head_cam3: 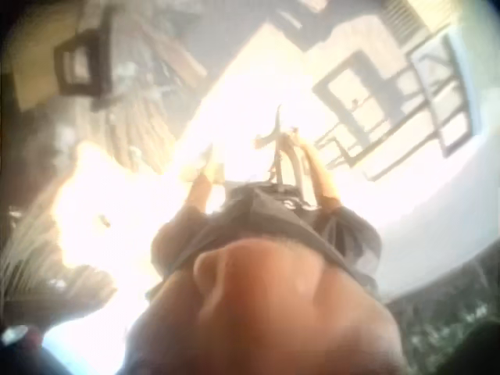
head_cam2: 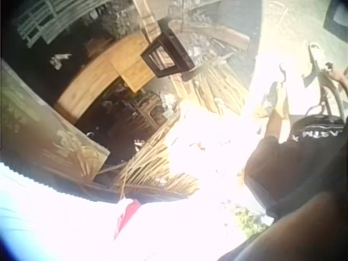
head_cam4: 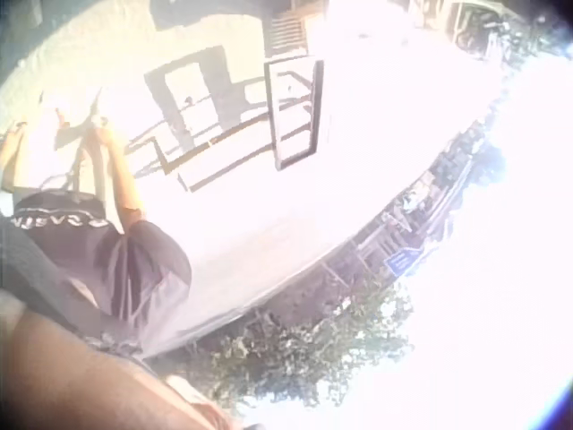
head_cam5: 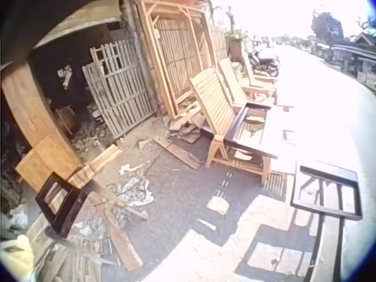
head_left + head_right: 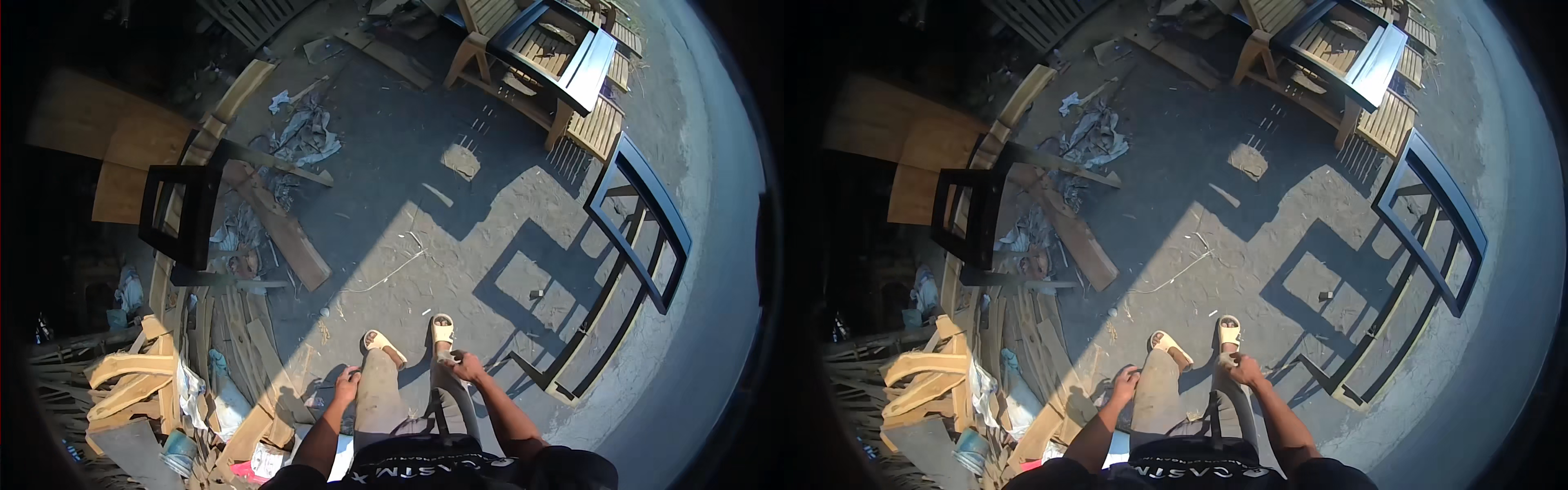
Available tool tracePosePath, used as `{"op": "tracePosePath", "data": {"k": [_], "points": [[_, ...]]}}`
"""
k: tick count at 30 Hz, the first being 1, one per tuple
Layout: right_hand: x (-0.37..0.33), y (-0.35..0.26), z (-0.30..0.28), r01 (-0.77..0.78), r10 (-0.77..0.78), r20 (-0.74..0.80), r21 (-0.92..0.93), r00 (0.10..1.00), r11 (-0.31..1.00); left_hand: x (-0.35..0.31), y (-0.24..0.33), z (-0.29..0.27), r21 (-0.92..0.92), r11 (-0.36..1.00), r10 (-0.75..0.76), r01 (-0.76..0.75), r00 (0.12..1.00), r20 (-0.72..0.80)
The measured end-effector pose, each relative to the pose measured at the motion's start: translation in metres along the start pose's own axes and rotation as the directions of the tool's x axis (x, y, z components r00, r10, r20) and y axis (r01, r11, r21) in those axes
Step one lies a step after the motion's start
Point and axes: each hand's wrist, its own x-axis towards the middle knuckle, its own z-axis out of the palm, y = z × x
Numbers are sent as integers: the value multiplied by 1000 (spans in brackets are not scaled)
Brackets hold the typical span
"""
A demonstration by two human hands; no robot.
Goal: The person paints wooden window frames using a spray gun. The person applies paint to the frames, wipes them with a cloth, and moves the finished frames to a stack.
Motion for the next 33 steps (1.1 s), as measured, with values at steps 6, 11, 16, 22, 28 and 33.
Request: {"op": "tracePosePath", "data": {"k": [6, 11, 16, 22, 28, 33], "points": [[16, -101, -139, 83, -72, -310, 22, 948, 996, 11, 94, -49, 15, 990, -142, 141, 980, 137], [72, -174, -206, 30, -37, -375, -26, 926, 999, 64, 138, -93, 264, 960, 38, -89, 981, 191], [107, -221, -264, -83, 44, -476, -62, 878, 995, 191, 245, -135, -51, 997, 71, -62, 972, 226], [160, -327, -331, -94, 129, -356, 114, 925, 989, 283, 446, -187, -298, 955, 50, -11, 991, 124], [286, -414, -442, -37, 200, -338, 432, 920, 901, 388, 521, -175, -6, 973, 230, -231, 969, 87], [482, -552, -590, 131, 69, -416, 435, 907, 891, 464, 578, -163, 290, 957, -104, -6, 926, 362]]}}
